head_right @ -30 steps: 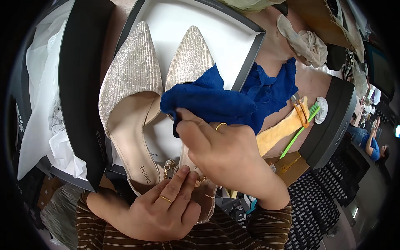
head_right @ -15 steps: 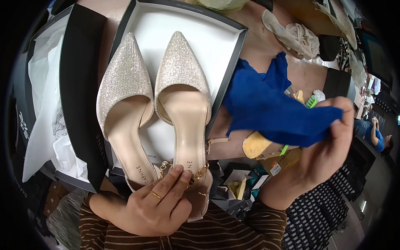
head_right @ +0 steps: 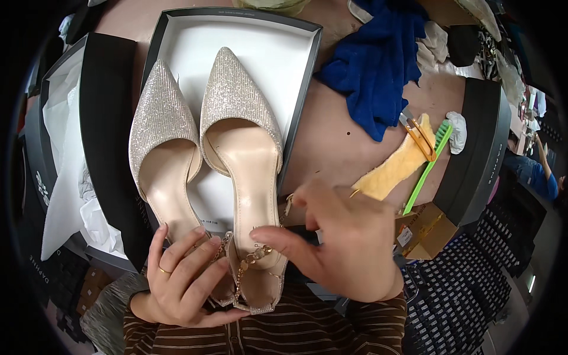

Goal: The person cuts protective wrapping from high-heeled shoes using snips, wipes them with a cloth dampened from a bottle, and wraps the shoes in tissue paper before packing them into a shoebox.

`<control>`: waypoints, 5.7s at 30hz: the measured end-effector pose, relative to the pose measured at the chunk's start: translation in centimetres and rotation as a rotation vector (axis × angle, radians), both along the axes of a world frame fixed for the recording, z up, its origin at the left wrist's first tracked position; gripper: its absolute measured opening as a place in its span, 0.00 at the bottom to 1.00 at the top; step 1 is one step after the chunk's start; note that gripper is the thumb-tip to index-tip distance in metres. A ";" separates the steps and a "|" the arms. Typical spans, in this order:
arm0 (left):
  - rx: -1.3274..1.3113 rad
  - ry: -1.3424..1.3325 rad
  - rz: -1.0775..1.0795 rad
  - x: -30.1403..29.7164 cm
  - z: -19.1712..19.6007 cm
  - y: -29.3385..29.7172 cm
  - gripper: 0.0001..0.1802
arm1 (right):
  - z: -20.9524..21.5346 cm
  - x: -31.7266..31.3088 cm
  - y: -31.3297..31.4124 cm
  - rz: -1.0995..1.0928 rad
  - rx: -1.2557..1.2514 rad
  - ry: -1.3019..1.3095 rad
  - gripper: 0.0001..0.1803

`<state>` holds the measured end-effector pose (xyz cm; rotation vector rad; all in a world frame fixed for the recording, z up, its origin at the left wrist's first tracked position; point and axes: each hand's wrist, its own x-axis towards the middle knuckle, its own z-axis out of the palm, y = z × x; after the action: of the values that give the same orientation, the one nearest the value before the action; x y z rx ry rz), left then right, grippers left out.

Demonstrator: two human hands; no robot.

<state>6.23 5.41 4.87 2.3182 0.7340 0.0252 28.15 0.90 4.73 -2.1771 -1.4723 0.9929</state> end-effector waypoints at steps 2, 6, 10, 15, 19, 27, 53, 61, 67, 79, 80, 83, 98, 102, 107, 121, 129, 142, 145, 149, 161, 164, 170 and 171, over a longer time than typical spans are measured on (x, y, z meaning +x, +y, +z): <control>-0.026 0.022 0.003 -0.5 -0.2 0.3 0.08 | -1.1 -0.8 -1.2 0.000 -0.042 0.028 0.15; 0.137 -0.077 -0.129 -2.0 -2.5 -1.0 0.10 | -2.3 -1.5 -3.1 -0.071 -0.221 0.434 0.08; -0.077 -0.310 -0.099 -4.1 -3.7 0.0 0.11 | -3.1 -2.3 -4.0 -0.320 -0.294 0.766 0.10; -0.208 -0.276 0.032 -4.1 -2.0 0.3 0.14 | -2.7 -2.7 -3.7 -0.369 -0.237 0.877 0.13; -0.046 -0.495 0.184 -3.0 -0.6 -1.6 0.19 | -1.9 -2.6 -3.9 -0.312 -0.063 0.453 0.17; 0.033 -0.728 0.052 -4.1 1.6 -5.4 0.23 | -1.4 8.5 -8.8 -0.821 0.377 -0.470 0.10; -0.434 -0.498 -0.182 -0.2 1.7 -5.2 0.02 | -2.5 24.4 2.7 -0.873 0.992 0.355 0.09; -0.426 -0.449 -0.303 1.1 1.7 -4.9 0.03 | -5.1 23.8 5.1 -0.227 0.798 -0.715 0.06; -0.359 -0.375 -0.294 0.4 1.7 -4.6 0.04 | -8.1 25.1 8.1 -0.106 0.195 -0.893 0.09; -0.354 -0.376 -0.319 1.0 2.1 -4.2 0.06 | 5.5 25.2 5.2 -0.459 0.615 -0.312 0.12; -0.341 -0.382 -0.330 1.1 2.2 -4.3 0.06 | 6.4 25.2 5.1 -0.476 0.672 -0.167 0.11; -0.343 -0.344 -0.323 0.9 2.5 -4.4 0.08 | 9.9 22.9 4.0 -0.429 0.715 0.111 0.10; -1.764 -0.885 0.491 7.3 4.8 -3.7 0.22 | 6.6 6.5 -10.9 0.275 0.650 1.123 0.10; -1.456 -0.944 0.315 6.4 4.6 -2.6 0.20 | 6.1 8.1 -14.5 0.392 0.314 0.741 0.19; -1.386 -0.715 0.209 6.7 4.9 -3.3 0.17 | 4.0 0.6 -13.2 -0.201 0.785 0.904 0.29; -0.959 -0.795 0.299 7.0 3.2 -4.7 0.11 | 1.0 -2.5 -12.3 -0.466 0.475 1.489 0.06; -1.033 -0.950 0.320 7.6 2.1 -7.8 0.16 | 3.4 -4.8 -11.2 -0.783 0.817 1.417 0.08; 0.168 -1.013 -0.065 -0.3 -7.9 -11.2 0.22 | 3.8 3.8 4.5 -0.327 1.159 -0.274 0.11; 0.123 -0.722 0.211 -2.7 -8.1 -11.8 0.29 | 3.4 5.8 11.8 -0.211 1.212 -0.611 0.13; 0.022 -0.658 0.359 -3.3 -8.1 -10.8 0.36 | 1.4 4.9 15.5 -0.164 1.217 -0.737 0.13; -0.364 -0.563 0.422 1.5 -5.6 -5.5 0.48 | -0.9 7.5 17.6 -0.344 1.314 -0.608 0.17; -0.483 -0.567 0.434 1.7 -5.4 -5.4 0.46 | 0.9 10.7 15.4 -0.687 1.401 -0.178 0.15; -0.628 -0.606 0.473 1.0 -5.7 -5.3 0.41 | 1.7 14.5 12.6 -0.996 1.247 1.061 0.14; -0.640 -0.618 0.482 1.0 -5.7 -5.3 0.40 | 1.4 15.0 12.5 -0.988 1.170 1.276 0.14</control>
<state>7.27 0.08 -0.87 1.3742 0.8008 0.6032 43.19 13.42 6.12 -0.7506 -0.0942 0.5745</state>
